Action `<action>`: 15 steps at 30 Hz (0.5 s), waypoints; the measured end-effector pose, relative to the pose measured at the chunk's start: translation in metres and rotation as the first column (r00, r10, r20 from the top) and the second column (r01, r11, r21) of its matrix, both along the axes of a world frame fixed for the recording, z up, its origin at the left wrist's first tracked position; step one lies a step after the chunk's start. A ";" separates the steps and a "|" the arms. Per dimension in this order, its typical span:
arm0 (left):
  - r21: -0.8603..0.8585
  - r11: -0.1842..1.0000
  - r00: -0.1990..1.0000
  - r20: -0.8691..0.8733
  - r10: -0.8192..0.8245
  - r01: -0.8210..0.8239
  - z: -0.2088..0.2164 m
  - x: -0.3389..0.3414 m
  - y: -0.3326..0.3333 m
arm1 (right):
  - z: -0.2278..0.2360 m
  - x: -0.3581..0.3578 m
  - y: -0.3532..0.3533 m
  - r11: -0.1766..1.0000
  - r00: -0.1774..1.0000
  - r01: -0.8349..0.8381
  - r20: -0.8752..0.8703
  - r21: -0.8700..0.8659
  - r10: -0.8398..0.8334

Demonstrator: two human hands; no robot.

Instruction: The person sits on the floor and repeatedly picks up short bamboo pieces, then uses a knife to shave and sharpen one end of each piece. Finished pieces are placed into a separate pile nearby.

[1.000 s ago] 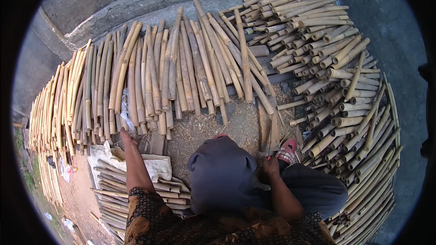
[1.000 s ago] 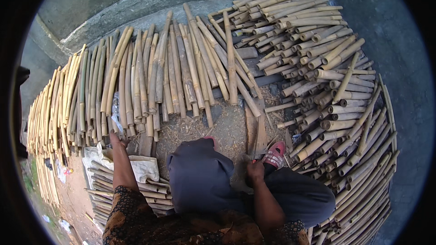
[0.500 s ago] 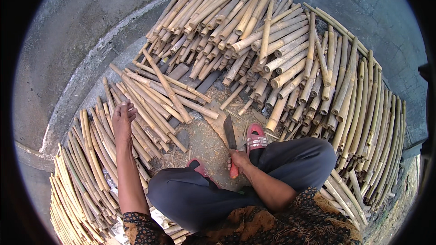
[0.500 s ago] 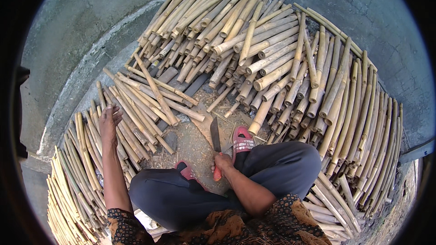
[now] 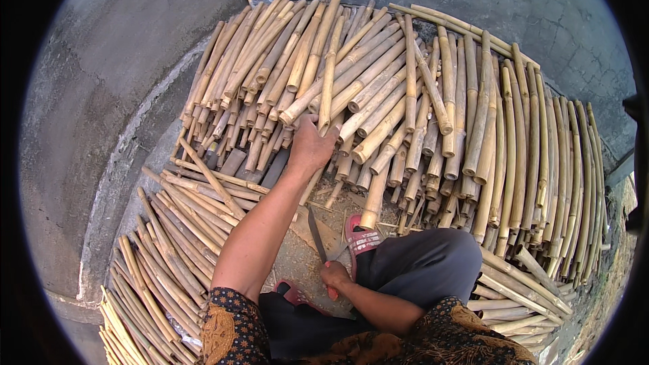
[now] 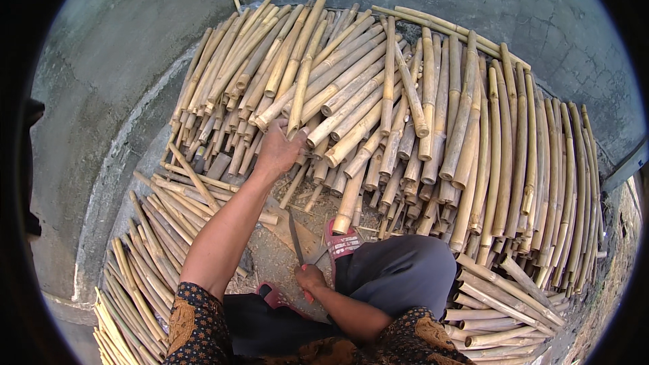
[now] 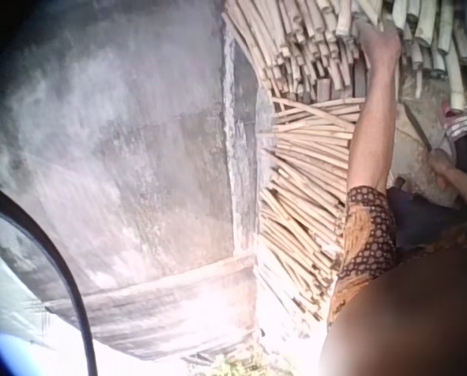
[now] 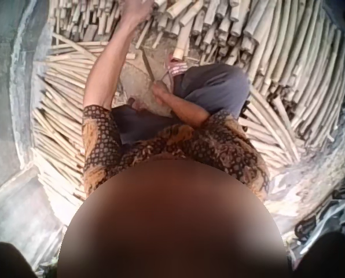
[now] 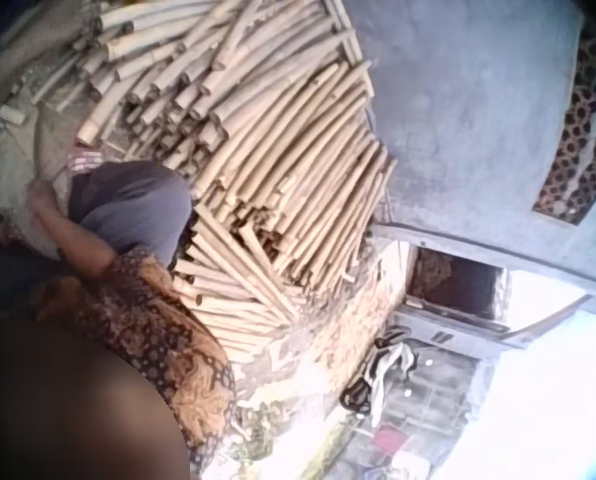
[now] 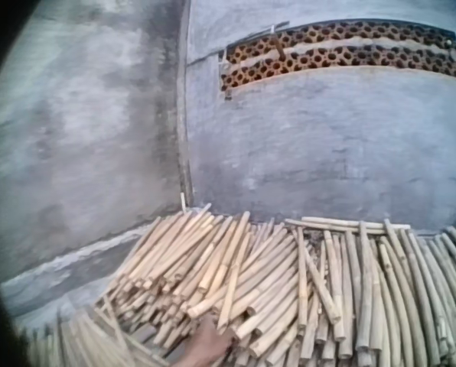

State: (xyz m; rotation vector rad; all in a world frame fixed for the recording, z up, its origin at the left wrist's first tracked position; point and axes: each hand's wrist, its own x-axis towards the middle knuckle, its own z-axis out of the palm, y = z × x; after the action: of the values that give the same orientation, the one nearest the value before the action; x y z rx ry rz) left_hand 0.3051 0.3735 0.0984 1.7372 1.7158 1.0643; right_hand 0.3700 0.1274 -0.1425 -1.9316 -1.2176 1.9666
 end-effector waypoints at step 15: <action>0.122 0.991 0.938 -0.332 0.097 -0.060 0.005 -0.064 0.016 | 0.016 -0.002 0.003 0.973 0.988 -0.142 0.091 0.185 0.127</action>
State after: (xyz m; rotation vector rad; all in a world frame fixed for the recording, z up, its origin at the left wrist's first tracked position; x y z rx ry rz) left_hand 0.2411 0.3896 0.1038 2.0320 1.9788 0.9508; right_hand 0.3683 0.1306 -0.1266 -1.8923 -1.5342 1.7714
